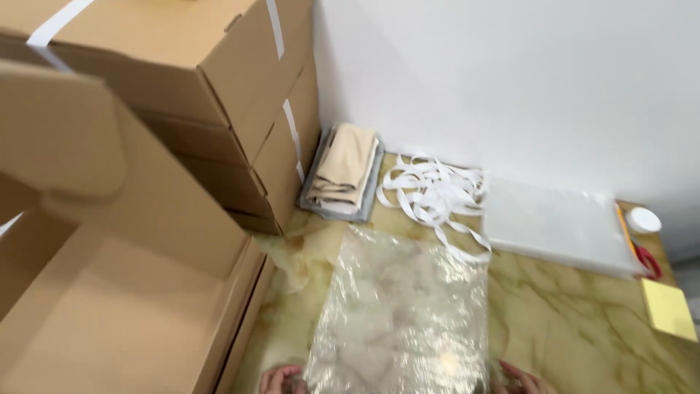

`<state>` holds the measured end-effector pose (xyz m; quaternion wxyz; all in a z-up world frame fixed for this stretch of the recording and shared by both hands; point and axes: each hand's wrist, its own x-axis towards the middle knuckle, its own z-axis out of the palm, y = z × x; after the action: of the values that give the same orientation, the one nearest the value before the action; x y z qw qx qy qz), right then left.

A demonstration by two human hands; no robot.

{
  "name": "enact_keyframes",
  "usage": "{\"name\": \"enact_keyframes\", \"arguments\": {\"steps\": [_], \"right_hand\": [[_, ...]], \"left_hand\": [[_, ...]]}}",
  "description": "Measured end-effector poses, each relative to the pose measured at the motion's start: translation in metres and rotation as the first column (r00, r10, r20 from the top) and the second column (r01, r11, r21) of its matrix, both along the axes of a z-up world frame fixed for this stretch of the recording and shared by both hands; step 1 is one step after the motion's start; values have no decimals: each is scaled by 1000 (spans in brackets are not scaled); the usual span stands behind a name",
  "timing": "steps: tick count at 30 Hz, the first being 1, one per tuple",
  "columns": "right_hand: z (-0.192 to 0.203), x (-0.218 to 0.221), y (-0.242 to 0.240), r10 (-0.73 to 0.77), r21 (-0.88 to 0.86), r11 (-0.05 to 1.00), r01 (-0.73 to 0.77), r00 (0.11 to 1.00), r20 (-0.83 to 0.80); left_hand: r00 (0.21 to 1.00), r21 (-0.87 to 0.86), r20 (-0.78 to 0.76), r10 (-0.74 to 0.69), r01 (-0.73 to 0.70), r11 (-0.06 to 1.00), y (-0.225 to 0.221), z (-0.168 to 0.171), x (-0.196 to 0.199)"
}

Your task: The person unties a white ribbon from a cardboard box, opens it, and removes a plastic-wrapped item. They then place the item on a marble table, wrap it in a clear plastic bag, and place the bagged item back into the box before closing the lid.

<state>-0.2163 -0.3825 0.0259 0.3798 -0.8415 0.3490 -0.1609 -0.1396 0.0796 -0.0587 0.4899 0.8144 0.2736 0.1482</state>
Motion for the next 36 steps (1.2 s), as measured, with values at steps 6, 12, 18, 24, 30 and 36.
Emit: {"name": "enact_keyframes", "arguments": {"steps": [6,12,18,24,30,36], "right_hand": [[4,-38,9,-112,294,944,147,985,-132],[16,-97,35,-2,412,910,37,996,-84],[29,-168,81,-83,401,909,111,993,-86],[28,-212,107,-107,488,867,106,994,-26],[73,-215,130,-80,530,845,64,997,6],[99,-204,136,-9,333,943,19,999,-30]], "left_hand": [[803,114,-385,-455,530,840,46,48,-17],[621,32,-563,-546,676,737,62,114,-46],[523,-6,-617,-588,744,668,76,139,-84],[521,-171,-443,-729,749,640,88,133,-95],[422,-253,-290,-859,832,494,92,185,-100],[368,145,-351,-861,930,338,87,159,-90]]}}
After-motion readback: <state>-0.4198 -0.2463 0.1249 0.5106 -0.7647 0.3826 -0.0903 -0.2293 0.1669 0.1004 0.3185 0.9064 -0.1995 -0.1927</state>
